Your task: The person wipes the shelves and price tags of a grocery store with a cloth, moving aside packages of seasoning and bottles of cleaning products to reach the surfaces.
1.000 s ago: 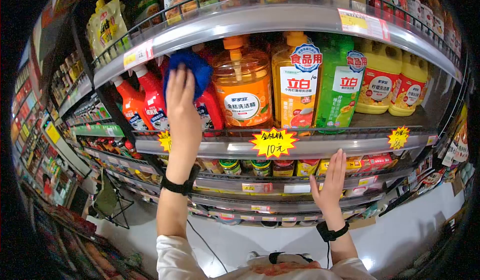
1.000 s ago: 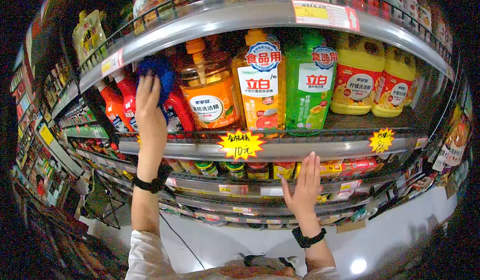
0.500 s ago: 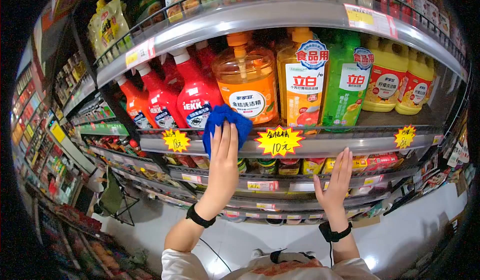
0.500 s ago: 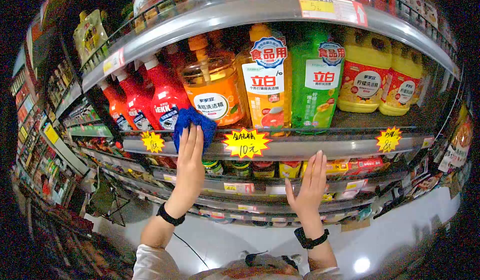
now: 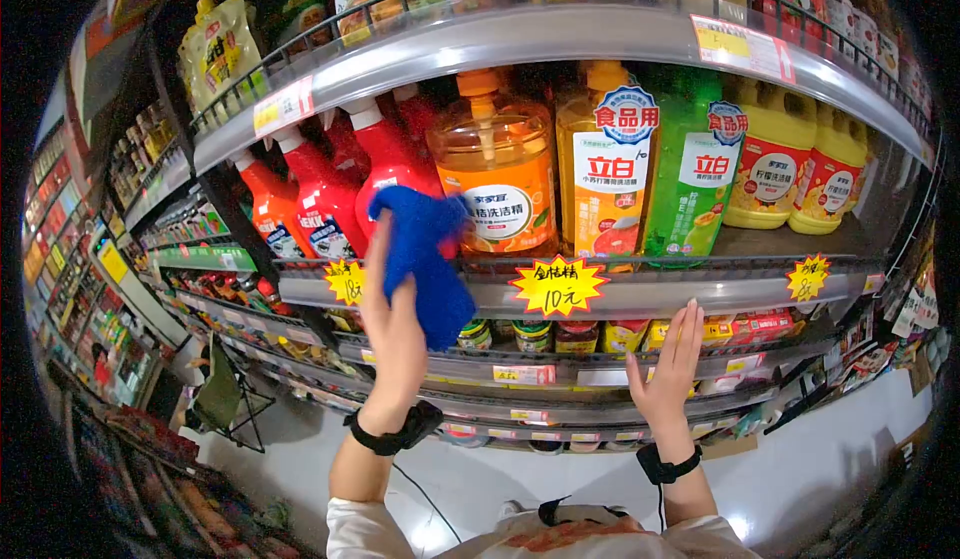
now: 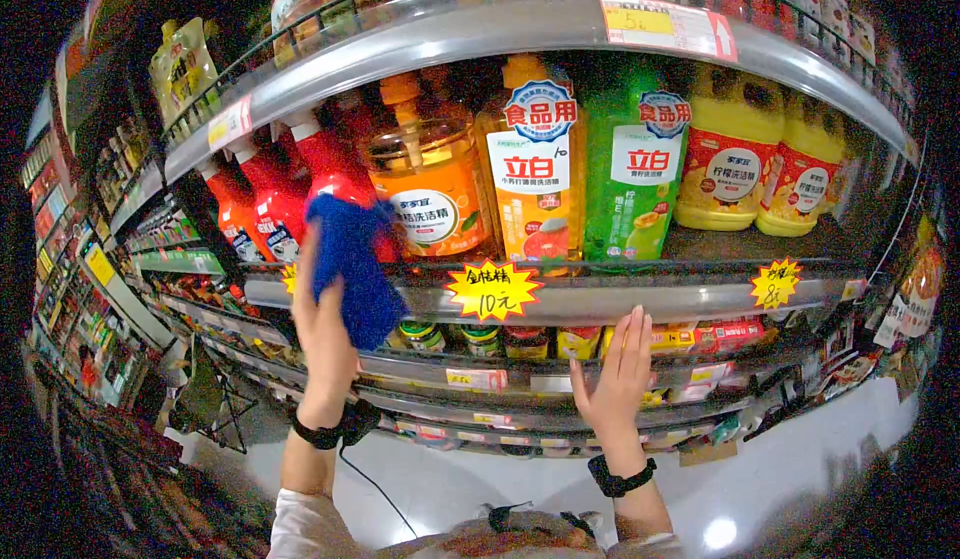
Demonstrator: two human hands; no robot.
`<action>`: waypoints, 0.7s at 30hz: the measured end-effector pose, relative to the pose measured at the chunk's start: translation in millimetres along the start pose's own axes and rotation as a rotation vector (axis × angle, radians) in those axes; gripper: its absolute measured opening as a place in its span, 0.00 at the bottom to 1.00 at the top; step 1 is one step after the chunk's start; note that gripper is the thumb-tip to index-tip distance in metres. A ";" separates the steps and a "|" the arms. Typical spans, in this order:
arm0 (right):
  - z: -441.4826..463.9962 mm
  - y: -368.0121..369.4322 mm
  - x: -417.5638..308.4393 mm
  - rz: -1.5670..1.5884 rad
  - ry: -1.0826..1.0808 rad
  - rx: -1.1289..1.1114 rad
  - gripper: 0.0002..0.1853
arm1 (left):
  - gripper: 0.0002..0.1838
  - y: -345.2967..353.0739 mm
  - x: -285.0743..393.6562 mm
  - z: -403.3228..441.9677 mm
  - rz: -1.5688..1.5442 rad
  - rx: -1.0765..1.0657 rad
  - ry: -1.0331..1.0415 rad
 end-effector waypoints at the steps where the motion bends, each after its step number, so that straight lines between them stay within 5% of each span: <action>1: -0.2 1.6 -0.4 -0.002 0.001 -0.004 0.45 | 0.34 -1.1 9.0 5.0 -0.209 0.106 -0.078; 3: -0.3 2.8 -0.9 0.073 0.018 0.029 0.47 | 0.34 4.3 18.6 19.0 -0.417 0.218 -0.165; 6: 0.6 2.3 -3.1 0.100 0.021 0.045 0.47 | 0.37 40.4 64.5 51.9 0.393 -0.092 0.600; 10: -1.3 3.0 1.7 0.097 0.019 0.016 0.47 | 0.39 72.9 54.6 71.4 0.684 -0.035 0.742; 12: -0.8 3.3 4.3 0.090 0.018 0.012 0.47 | 0.38 57.9 40.3 86.2 0.490 -0.004 0.535; 14: -3.8 3.4 5.1 0.084 0.019 -0.001 0.47 | 0.37 58.6 38.7 82.3 0.420 -0.047 0.541; 17: -3.0 6.9 5.2 0.082 0.024 0.003 0.47 | 0.35 73.2 54.7 60.2 0.736 -0.044 0.764; 21: -3.7 8.8 3.6 0.076 0.022 0.032 0.47 | 0.33 65.7 57.3 62.6 0.709 0.004 0.725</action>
Point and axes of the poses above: each hand's wrist, its own z-axis towards the middle knuckle, its own y-axis out of the palm, x = y × z, the point moved 6 cm from there along z, towards the middle knuckle, and after that the axes turned 3 degrees about -z, right-handed, at the moved point
